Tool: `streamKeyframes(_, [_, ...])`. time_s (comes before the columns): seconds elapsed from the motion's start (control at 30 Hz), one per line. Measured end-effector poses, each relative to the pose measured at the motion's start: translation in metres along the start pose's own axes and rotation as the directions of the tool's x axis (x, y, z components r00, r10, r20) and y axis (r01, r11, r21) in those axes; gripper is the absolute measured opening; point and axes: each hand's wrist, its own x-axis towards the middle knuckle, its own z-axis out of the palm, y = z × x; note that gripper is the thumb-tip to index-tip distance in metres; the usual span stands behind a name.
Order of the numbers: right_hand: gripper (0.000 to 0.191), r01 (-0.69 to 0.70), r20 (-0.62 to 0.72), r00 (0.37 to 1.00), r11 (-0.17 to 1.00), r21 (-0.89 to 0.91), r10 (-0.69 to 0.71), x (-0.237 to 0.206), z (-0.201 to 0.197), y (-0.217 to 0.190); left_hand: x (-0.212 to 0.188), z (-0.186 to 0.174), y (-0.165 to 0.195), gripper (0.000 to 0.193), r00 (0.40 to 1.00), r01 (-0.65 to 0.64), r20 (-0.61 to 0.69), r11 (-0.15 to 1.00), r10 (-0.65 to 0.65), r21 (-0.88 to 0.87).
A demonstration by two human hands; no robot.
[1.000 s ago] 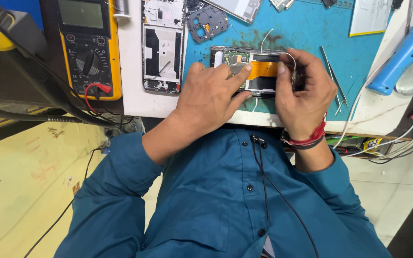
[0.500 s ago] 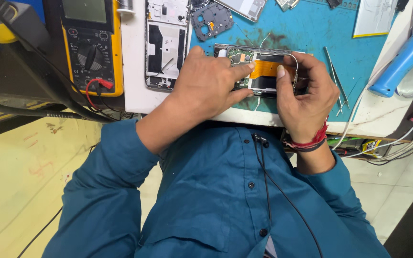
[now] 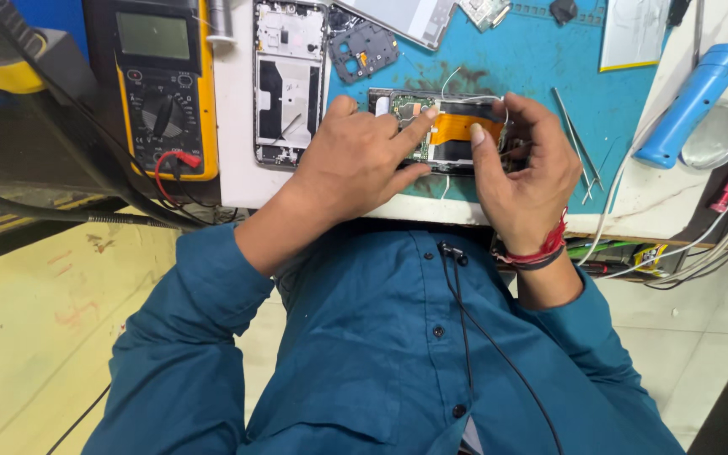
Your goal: The person repairs a disassembled smartphone at a workbench. They use a blue pry tool and tweezers to work on the phone's internals, handle the orange flex cable and battery, reposition the mid-frame, and press and probe components on the motherboard with a metal tool.
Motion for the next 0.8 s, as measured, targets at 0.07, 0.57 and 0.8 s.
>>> streamKeyframes(0.07, [0.036,0.0,-0.002,1.0,1.0,-0.003,0.0,0.0,0.001,0.001,0.001,-0.002,0.0,0.056,1.0,-0.003,0.002,1.0,0.003,0.021])
streamKeyframes(0.57, [0.056,0.245,0.122,0.968,0.934,-0.259,-0.22,0.02,0.003,0.001,-0.01,0.0,0.018,0.046,0.987,0.031,-0.156,0.999,-0.033,-0.013])
streamKeyframes(0.8, [0.069,0.272,0.222,0.95,0.933,-0.238,-0.221,0.04,0.009,0.012,-0.021,0.008,0.028,0.035,0.962,0.112,-0.246,0.993,-0.119,-0.042])
